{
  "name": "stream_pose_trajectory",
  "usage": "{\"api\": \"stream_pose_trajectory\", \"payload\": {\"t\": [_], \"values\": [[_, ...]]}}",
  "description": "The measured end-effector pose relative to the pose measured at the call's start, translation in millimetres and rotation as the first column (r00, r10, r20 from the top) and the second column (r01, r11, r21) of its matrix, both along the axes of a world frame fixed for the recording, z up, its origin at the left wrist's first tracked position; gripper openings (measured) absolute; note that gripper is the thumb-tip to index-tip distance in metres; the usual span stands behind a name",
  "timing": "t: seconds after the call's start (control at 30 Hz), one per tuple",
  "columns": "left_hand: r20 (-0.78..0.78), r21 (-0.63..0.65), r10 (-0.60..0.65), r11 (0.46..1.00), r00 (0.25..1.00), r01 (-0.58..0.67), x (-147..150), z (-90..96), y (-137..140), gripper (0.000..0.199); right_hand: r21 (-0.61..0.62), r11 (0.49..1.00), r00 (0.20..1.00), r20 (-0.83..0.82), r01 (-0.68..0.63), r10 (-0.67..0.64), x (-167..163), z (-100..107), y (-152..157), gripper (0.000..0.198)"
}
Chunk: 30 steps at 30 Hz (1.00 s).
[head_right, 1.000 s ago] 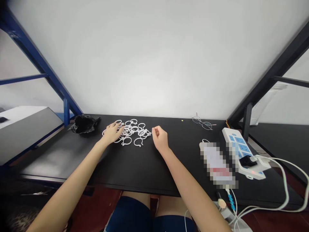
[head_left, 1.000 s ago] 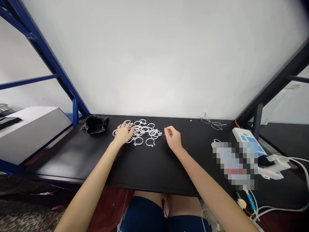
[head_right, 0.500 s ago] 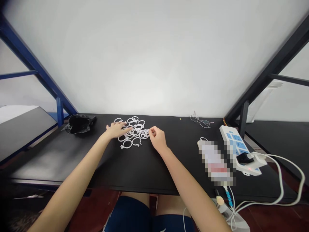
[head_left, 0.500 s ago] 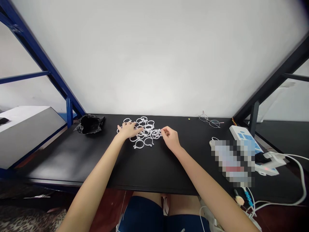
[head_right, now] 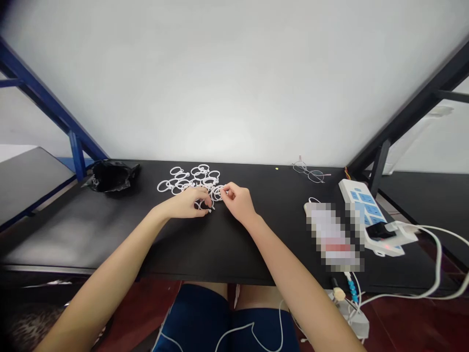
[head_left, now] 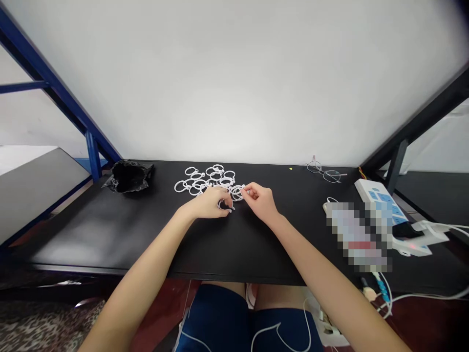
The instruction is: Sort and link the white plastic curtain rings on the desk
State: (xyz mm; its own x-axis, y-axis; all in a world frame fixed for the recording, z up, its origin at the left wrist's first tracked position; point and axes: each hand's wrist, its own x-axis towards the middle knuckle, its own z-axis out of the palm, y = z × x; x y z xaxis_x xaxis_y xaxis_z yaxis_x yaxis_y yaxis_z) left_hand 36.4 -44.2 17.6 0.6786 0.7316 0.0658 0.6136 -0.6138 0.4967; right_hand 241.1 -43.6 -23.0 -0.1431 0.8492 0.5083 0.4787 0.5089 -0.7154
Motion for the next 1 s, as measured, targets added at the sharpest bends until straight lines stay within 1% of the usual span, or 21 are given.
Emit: {"api": "stream_pose_trajectory", "payload": {"t": [0.03, 0.1, 0.27, 0.33, 0.37, 0.43, 0.53, 0.6, 0.67, 0.7, 0.77, 0.87, 0.93, 1.0], "values": [[-0.003, -0.034, -0.007, 0.999, 1.0, 0.007, -0.6, 0.5, -0.3, 0.016, 0.002, 1.0, 1.0, -0.006, 0.008, -0.008, 0.7, 0.5, 0.6, 0.02], [-0.011, -0.063, 0.0, 0.998, 1.0, -0.001, -1.5, 0.2, 0.0, 0.021, -0.002, 1.0, 1.0, -0.01, 0.014, -0.014, 1.7, 1.6, 1.1, 0.021], [-0.056, -0.037, 0.069, 0.997, 0.996, -0.071, 0.1, -4.7, 1.4, 0.012, -0.022, 1.0, 1.0, -0.023, 0.008, -0.008, 2.0, 3.5, -0.3, 0.022], [-0.023, -0.08, 0.074, 0.994, 0.997, -0.076, 0.6, -4.7, 1.5, 0.013, -0.037, 0.999, 0.999, -0.044, 0.006, -0.007, 1.5, 4.0, -0.4, 0.022], [0.01, -0.131, 0.078, 0.988, 0.997, -0.076, 0.4, -3.7, 1.6, 0.014, -0.054, 0.998, 0.998, -0.066, 0.006, -0.01, 1.2, 4.4, -0.3, 0.022], [0.097, -0.29, 0.097, 0.955, 0.991, -0.065, -0.6, -0.6, 1.7, 0.018, -0.112, 0.994, 0.989, -0.147, 0.005, -0.021, 0.4, 5.6, 0.5, 0.024], [0.264, -0.523, 0.163, 0.852, 0.951, -0.001, -2.0, 3.5, 2.6, 0.022, -0.252, 0.966, 0.947, -0.321, -0.063, -0.022, -0.3, 9.1, 2.0, 0.03], [0.372, -0.599, 0.236, 0.8, 0.898, 0.038, -1.3, 2.7, 4.2, 0.022, -0.329, 0.931, 0.912, -0.411, -0.158, 0.009, -0.3, 11.7, 2.4, 0.034], [0.435, -0.636, 0.326, 0.771, 0.839, 0.031, 0.7, -1.5, 6.5, 0.024, -0.362, 0.9, 0.887, -0.459, -0.243, 0.055, -0.4, 13.6, 2.1, 0.035], [0.453, -0.646, 0.366, 0.763, 0.813, 0.016, 2.1, -4.3, 7.8, 0.025, -0.361, 0.892, 0.879, -0.471, -0.271, 0.076, -0.8, 14.2, 1.7, 0.036], [0.474, -0.647, 0.42, 0.763, 0.774, -0.018, 5.0, -9.9, 9.9, 0.027, -0.348, 0.887, 0.868, -0.486, -0.302, 0.105, -2.1, 14.7, 0.6, 0.036], [0.505, -0.608, 0.456, 0.791, 0.733, -0.073, 9.4, -15.4, 10.9, 0.029, -0.335, 0.891, 0.861, -0.496, -0.306, 0.109, -4.9, 15.0, -1.5, 0.037], [0.527, -0.581, 0.457, 0.809, 0.716, -0.089, 12.7, -17.3, 10.0, 0.029, -0.328, 0.899, 0.867, -0.488, -0.29, 0.102, -6.1, 15.1, -2.8, 0.038], [0.549, -0.555, 0.428, 0.829, 0.718, -0.069, 16.2, -19.0, 8.1, 0.029, -0.314, 0.913, 0.88, -0.467, -0.259, 0.088, -6.2, 14.7, -3.6, 0.038]]}}
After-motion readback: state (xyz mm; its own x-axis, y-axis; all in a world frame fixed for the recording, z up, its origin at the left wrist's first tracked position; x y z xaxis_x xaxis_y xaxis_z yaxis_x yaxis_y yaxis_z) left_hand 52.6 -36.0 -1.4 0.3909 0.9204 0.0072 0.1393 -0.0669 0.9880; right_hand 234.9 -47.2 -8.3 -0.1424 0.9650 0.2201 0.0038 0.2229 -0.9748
